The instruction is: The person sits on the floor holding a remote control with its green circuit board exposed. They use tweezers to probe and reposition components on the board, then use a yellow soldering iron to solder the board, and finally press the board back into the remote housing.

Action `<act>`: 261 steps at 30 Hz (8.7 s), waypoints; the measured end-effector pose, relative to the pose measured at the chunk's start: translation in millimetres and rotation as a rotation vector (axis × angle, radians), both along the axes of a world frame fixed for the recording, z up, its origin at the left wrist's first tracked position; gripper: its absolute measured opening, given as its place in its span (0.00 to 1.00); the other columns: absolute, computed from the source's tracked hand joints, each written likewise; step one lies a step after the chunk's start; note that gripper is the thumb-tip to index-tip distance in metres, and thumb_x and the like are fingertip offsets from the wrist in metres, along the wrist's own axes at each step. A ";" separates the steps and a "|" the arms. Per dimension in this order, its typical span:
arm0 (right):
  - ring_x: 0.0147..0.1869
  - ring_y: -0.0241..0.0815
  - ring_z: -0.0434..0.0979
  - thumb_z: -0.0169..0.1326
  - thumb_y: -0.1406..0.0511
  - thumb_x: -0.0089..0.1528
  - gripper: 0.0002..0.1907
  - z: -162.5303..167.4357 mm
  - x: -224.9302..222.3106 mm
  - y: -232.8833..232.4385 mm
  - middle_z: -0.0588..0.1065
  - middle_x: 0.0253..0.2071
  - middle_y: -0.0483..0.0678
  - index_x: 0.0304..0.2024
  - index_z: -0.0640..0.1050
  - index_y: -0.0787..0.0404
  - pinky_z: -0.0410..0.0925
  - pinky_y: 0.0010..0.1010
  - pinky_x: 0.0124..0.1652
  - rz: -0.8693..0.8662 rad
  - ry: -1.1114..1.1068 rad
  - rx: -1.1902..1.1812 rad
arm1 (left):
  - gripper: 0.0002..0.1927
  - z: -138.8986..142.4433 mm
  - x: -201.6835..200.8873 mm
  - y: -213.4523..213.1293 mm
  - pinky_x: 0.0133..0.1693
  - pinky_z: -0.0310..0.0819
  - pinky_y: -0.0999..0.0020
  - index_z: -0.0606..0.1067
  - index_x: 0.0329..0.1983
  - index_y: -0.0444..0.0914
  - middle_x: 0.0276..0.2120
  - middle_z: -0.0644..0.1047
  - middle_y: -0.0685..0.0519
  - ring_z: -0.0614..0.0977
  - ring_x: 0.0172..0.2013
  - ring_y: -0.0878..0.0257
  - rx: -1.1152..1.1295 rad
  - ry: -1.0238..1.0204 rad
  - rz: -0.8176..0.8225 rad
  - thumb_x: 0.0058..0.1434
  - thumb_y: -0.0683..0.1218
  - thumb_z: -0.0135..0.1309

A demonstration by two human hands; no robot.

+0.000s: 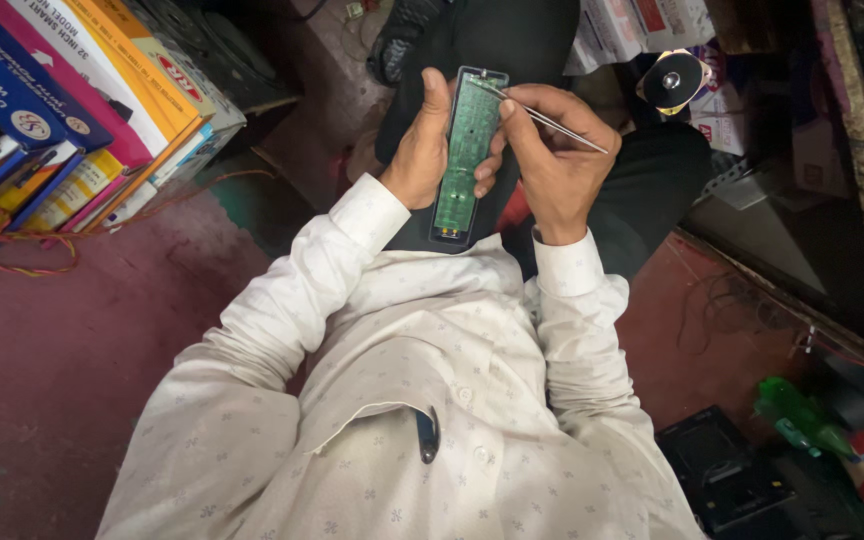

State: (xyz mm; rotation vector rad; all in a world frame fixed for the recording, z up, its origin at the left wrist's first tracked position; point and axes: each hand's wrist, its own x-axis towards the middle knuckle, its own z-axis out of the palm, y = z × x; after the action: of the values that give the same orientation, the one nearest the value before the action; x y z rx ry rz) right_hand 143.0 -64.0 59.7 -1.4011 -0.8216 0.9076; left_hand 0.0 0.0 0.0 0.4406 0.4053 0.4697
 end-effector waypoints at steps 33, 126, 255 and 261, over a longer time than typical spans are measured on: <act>0.47 0.36 0.83 0.62 0.77 0.68 0.04 20.3 69.4 39.7 0.82 0.43 0.52 0.45 0.82 0.71 0.76 0.24 0.50 0.402 -0.141 -0.118 | 0.47 2.1 3.9 4.9 0.28 0.75 0.63 0.66 0.56 0.33 0.34 0.71 0.46 0.75 0.27 0.60 0.051 0.001 -0.065 0.63 0.79 0.27; 0.36 0.26 0.76 0.63 0.76 0.67 0.05 -0.4 6.9 -20.1 0.82 0.42 0.49 0.45 0.81 0.70 0.64 0.14 0.33 -0.188 -0.246 -0.039 | 0.48 3.2 1.5 6.8 0.30 0.80 0.63 0.66 0.54 0.32 0.33 0.73 0.46 0.82 0.30 0.52 0.119 0.048 -0.056 0.62 0.79 0.28; 0.53 0.38 0.82 0.63 0.77 0.66 0.09 9.9 -1.5 -18.7 0.80 0.52 0.55 0.49 0.82 0.68 0.75 0.24 0.51 -0.073 -0.315 0.036 | 0.17 -2.5 -23.2 -14.3 0.56 0.82 0.57 0.64 0.65 0.36 0.51 0.79 0.42 0.85 0.51 0.52 0.084 -0.048 0.106 0.80 0.49 0.43; 0.54 0.39 0.82 0.63 0.78 0.66 0.09 8.6 -4.2 -19.2 0.80 0.52 0.55 0.49 0.81 0.69 0.75 0.25 0.52 -0.076 -0.333 0.062 | 0.17 -3.4 -24.1 -15.2 0.57 0.81 0.56 0.64 0.66 0.36 0.51 0.79 0.42 0.84 0.52 0.52 0.063 -0.080 0.116 0.79 0.49 0.44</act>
State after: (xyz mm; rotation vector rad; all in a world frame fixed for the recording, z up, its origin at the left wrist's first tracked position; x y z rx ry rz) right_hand 138.9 -83.1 68.3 -1.5401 -1.0286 0.5930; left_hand -24.1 -15.2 -3.4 0.4593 0.3399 0.6117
